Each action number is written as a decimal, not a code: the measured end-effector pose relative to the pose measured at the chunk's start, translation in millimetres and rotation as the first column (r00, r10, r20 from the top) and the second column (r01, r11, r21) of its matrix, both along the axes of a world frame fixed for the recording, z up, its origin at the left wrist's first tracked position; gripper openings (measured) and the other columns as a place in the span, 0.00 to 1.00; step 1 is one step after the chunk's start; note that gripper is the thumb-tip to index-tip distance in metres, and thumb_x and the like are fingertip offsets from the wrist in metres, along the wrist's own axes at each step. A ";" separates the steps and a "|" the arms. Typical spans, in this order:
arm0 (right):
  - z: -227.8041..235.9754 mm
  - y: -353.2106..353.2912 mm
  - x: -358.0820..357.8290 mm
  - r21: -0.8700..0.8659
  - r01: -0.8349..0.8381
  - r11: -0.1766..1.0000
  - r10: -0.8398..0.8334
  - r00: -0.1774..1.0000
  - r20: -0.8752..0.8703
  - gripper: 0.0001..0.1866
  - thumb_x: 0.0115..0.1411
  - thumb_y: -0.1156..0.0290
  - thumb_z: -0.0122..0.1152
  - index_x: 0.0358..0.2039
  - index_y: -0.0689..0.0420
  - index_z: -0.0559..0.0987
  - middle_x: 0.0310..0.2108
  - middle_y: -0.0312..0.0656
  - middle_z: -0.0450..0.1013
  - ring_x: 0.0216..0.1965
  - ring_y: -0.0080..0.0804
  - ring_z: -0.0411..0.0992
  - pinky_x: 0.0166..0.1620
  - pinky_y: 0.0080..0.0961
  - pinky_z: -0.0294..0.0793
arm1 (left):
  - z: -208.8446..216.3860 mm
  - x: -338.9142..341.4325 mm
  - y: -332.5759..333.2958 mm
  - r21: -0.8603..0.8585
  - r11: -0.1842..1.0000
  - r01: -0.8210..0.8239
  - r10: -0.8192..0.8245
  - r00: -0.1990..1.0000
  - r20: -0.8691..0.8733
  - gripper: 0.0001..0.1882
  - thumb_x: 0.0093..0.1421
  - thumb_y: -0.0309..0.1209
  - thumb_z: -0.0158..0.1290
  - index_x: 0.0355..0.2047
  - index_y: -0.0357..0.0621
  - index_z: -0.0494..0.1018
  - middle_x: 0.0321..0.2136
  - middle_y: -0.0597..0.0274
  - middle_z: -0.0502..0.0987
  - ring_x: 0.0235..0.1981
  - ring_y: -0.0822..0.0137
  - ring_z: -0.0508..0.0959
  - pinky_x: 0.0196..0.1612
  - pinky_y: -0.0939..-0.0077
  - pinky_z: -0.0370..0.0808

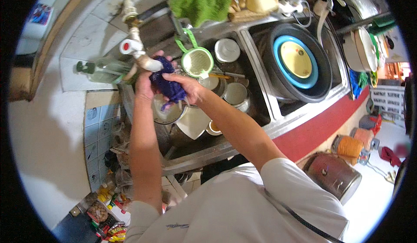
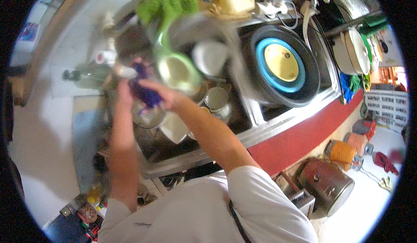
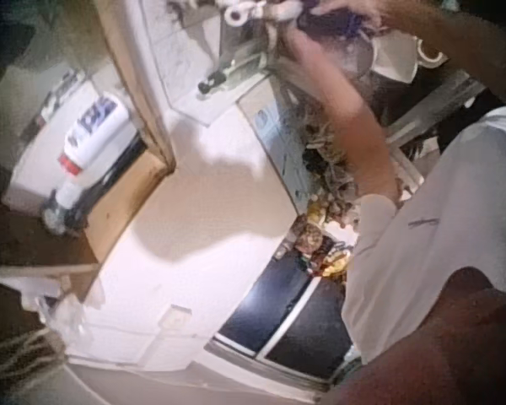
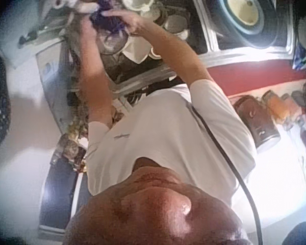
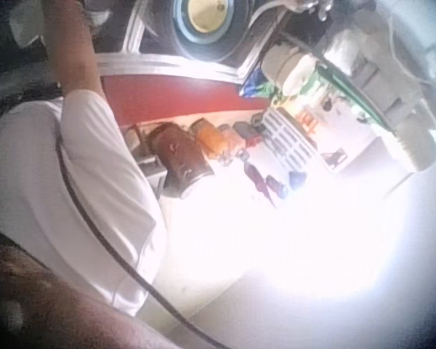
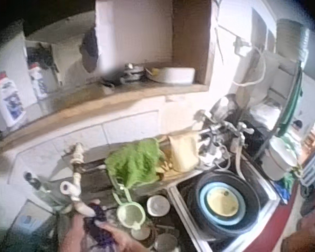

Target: The person wipes a glass display case and a wooden table with a purple cloth. They then rinse the cloth at the sink, wring it out, and fold it on the table. Finally, they pick up a kettle and rinse it under the tap.

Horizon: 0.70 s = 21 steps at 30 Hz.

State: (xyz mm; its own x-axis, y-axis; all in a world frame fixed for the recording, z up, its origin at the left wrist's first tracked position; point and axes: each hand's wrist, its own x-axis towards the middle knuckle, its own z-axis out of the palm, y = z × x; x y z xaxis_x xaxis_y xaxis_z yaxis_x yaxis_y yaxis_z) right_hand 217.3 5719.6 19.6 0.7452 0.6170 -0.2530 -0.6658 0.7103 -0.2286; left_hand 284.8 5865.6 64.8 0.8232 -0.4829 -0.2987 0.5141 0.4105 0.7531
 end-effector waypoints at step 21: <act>-8.3 -5.5 12.2 -0.372 0.161 0.914 -0.057 0.960 0.275 0.35 0.49 0.67 0.73 0.55 0.64 0.69 0.40 0.49 0.76 0.34 0.38 0.77 0.40 0.42 0.81 | -2.9 12.4 -3.5 0.467 0.855 -0.226 0.126 0.964 0.236 0.24 0.53 0.32 0.67 0.49 0.43 0.74 0.39 0.65 0.74 0.39 0.66 0.75 0.43 0.68 0.74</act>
State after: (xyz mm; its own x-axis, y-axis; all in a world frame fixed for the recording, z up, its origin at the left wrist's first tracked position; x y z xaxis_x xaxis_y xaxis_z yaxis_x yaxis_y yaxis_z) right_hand 229.5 5714.1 11.3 0.8726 0.4201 -0.2492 -0.4722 0.5952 -0.6502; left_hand 297.2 5862.1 61.9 0.9450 -0.1588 -0.2859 0.2950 0.0363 0.9548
